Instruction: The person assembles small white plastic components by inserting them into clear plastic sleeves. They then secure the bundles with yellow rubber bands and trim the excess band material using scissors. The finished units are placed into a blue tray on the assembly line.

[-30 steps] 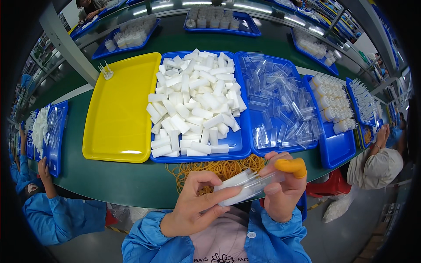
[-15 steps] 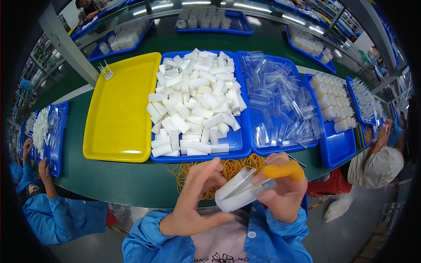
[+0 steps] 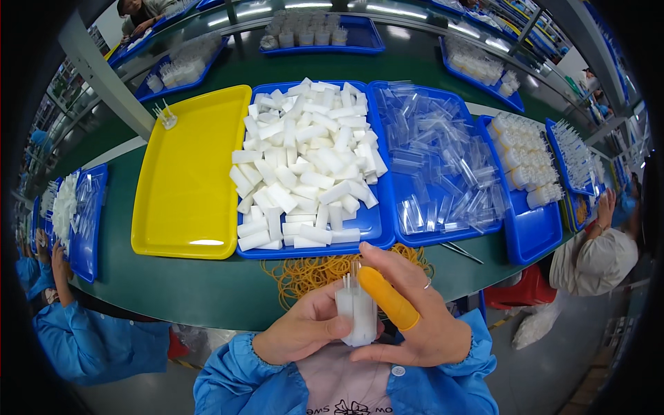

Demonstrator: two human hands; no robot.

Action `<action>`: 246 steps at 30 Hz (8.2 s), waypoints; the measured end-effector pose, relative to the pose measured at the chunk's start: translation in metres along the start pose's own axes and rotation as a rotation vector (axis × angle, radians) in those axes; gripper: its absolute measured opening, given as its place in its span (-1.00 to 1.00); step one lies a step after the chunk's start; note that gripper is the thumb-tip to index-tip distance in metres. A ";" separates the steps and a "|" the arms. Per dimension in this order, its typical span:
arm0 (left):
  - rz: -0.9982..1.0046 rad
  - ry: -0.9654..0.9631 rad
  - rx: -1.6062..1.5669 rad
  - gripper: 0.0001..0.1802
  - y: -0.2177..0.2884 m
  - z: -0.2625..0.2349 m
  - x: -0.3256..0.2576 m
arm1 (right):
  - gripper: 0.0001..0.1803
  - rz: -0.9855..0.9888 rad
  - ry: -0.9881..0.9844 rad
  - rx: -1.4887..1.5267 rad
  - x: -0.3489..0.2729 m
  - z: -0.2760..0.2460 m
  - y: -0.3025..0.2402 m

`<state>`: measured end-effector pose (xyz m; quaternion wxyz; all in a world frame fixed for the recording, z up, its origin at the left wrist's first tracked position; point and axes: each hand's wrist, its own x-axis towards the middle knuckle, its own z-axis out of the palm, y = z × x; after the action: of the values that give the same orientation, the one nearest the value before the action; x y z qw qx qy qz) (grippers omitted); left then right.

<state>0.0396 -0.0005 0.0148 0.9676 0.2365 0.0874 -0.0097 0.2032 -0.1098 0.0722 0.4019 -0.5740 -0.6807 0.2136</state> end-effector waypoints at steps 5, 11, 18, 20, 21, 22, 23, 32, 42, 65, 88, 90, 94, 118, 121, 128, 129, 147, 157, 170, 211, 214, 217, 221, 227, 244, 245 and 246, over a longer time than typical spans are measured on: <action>0.015 0.014 0.018 -0.28 0.001 0.002 -0.001 | -0.20 -0.035 0.002 -0.029 0.000 0.003 0.003; 0.080 0.030 -0.052 -0.21 -0.001 0.008 -0.002 | -0.38 -0.167 0.080 -0.212 -0.009 0.022 0.005; 0.108 0.055 -0.155 -0.10 -0.012 -0.006 -0.002 | -0.37 -0.001 -0.009 0.007 0.002 0.001 0.008; 0.227 0.037 -0.129 -0.16 -0.006 -0.008 -0.007 | -0.36 0.118 0.194 0.021 -0.005 -0.009 0.021; 0.295 0.098 -0.093 -0.17 -0.002 -0.009 -0.009 | -0.42 0.166 0.322 -0.106 -0.008 -0.013 0.032; 0.350 0.155 -0.054 -0.17 0.002 -0.009 -0.010 | -0.59 0.276 0.470 -0.155 -0.017 -0.011 0.045; 0.415 0.217 -0.016 -0.18 0.004 -0.010 -0.011 | -0.64 0.295 0.431 -0.296 -0.022 -0.010 0.053; 0.556 0.271 0.332 -0.43 -0.003 -0.020 -0.011 | -0.86 0.314 0.634 -0.413 -0.029 -0.003 0.077; 0.305 0.198 0.540 0.01 -0.010 0.002 0.013 | -0.87 0.291 0.587 0.041 -0.024 0.012 0.049; 0.447 0.110 0.037 -0.47 0.003 -0.003 -0.006 | -0.71 0.139 -0.055 -0.194 -0.036 0.004 -0.008; 0.677 0.350 1.593 -0.06 -0.012 -0.010 0.002 | -0.48 0.178 0.210 -0.106 -0.036 0.052 -0.002; 0.447 0.422 1.189 -0.04 -0.011 0.007 -0.004 | -0.46 0.117 0.247 0.032 -0.034 0.033 0.001; 0.627 0.356 0.329 -0.04 0.013 -0.008 -0.004 | -0.61 0.336 0.511 -0.160 -0.054 -0.013 0.013; 0.413 0.161 0.022 -0.23 0.011 -0.023 -0.011 | -0.81 0.595 0.345 -0.409 -0.123 -0.035 0.037; 0.353 0.142 0.051 -0.19 0.012 -0.020 -0.011 | -0.88 0.623 0.823 -0.061 -0.131 -0.030 0.037; 0.303 0.142 0.168 -0.22 0.006 -0.007 -0.007 | -0.87 0.612 0.802 -0.348 -0.118 -0.018 0.080; 0.287 0.138 0.158 -0.21 0.005 -0.009 -0.008 | -0.86 0.589 0.779 -0.473 -0.117 -0.016 0.081; 0.409 0.350 1.048 -0.27 -0.008 0.002 0.000 | -0.83 0.276 0.402 0.765 -0.006 0.015 0.015; 0.524 0.433 1.402 -0.23 -0.007 0.002 0.004 | -0.81 0.258 0.455 0.731 -0.010 0.017 0.021; 0.617 0.465 1.683 -0.29 -0.007 0.005 0.011 | -0.85 0.325 0.458 0.643 -0.007 0.023 0.023; 0.647 0.295 0.916 -0.30 -0.007 -0.012 -0.001 | -0.78 0.260 0.631 0.815 -0.019 0.022 0.027; 0.500 0.336 0.580 -0.30 -0.006 -0.005 -0.002 | -0.78 0.269 0.638 0.819 -0.019 0.023 0.027; 0.343 0.228 0.373 -0.21 0.000 -0.002 0.000 | -0.79 0.257 0.637 0.821 -0.019 0.024 0.029; 0.288 0.254 0.278 -0.15 -0.001 -0.003 0.002 | -0.79 0.266 0.639 0.818 -0.019 0.024 0.029; 0.292 0.236 0.407 -0.23 0.000 -0.002 -0.001 | -0.80 0.251 0.628 0.837 -0.020 0.024 0.029; 0.379 0.343 0.716 -0.28 -0.007 -0.003 0.000 | -0.84 0.452 0.159 0.695 0.023 -0.008 0.023; 0.375 0.346 0.732 -0.27 -0.006 -0.002 0.000 | -0.84 0.459 0.155 0.716 0.023 -0.008 0.023; 0.372 0.349 0.748 -0.27 -0.005 -0.001 -0.001 | -0.85 0.473 0.159 0.719 0.023 -0.007 0.023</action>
<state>0.0381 -0.0043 0.0115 0.7717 0.5797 0.1956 0.1735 0.2228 -0.0832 0.0658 0.5674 -0.5525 -0.3798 0.4781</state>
